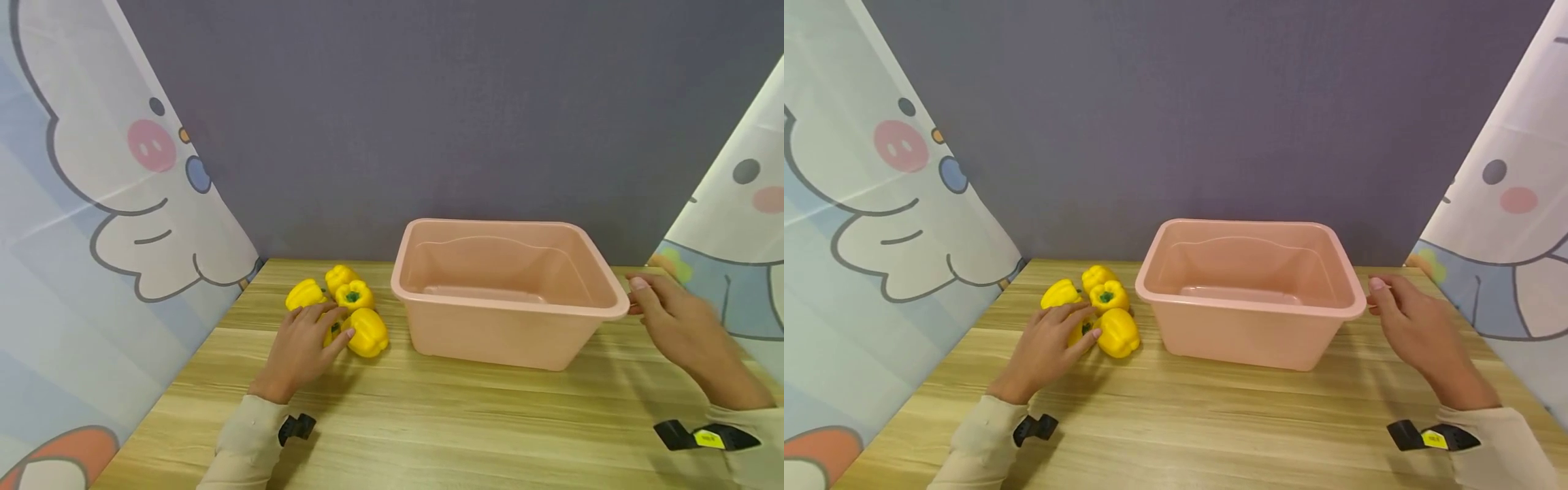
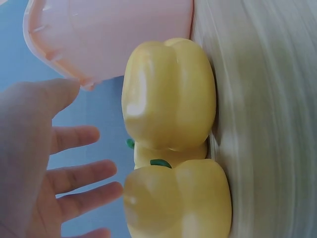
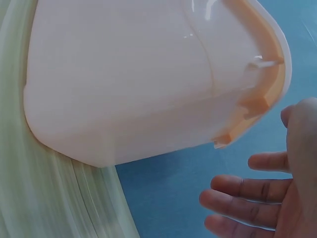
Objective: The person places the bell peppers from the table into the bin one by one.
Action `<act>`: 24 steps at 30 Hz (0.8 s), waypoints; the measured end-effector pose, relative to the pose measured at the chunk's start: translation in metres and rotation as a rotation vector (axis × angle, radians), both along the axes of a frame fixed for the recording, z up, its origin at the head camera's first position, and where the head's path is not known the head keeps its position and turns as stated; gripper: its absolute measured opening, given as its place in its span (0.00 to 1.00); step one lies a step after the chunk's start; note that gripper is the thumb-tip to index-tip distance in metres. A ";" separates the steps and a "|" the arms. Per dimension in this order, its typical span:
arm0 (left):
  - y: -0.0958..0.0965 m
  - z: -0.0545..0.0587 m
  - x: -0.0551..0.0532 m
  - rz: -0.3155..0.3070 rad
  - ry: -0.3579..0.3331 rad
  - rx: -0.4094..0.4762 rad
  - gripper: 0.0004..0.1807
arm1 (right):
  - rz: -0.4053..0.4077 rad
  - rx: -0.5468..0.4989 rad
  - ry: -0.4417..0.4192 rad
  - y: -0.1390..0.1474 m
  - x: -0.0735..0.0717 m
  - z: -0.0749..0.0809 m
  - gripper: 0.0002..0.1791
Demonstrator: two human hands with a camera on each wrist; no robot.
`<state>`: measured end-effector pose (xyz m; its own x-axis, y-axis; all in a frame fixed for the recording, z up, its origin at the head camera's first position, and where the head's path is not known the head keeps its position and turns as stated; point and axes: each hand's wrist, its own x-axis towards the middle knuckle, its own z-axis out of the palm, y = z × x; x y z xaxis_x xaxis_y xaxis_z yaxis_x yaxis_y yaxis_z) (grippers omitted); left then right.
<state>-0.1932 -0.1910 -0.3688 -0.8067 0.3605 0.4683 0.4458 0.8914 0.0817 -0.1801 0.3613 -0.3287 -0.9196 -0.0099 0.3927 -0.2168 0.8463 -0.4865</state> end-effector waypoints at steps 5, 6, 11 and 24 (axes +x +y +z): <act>0.000 0.000 0.001 0.002 -0.005 0.001 0.25 | 0.021 -0.012 0.039 -0.003 -0.001 -0.002 0.25; 0.000 0.000 0.001 0.002 -0.007 0.002 0.25 | 0.027 -0.023 0.049 -0.003 -0.002 -0.003 0.24; 0.001 0.001 0.001 0.007 -0.019 0.000 0.25 | 0.073 -0.102 0.090 -0.006 -0.002 -0.006 0.24; -0.002 0.003 0.002 0.002 -0.010 -0.006 0.23 | 0.112 -0.219 0.120 -0.021 0.000 -0.007 0.25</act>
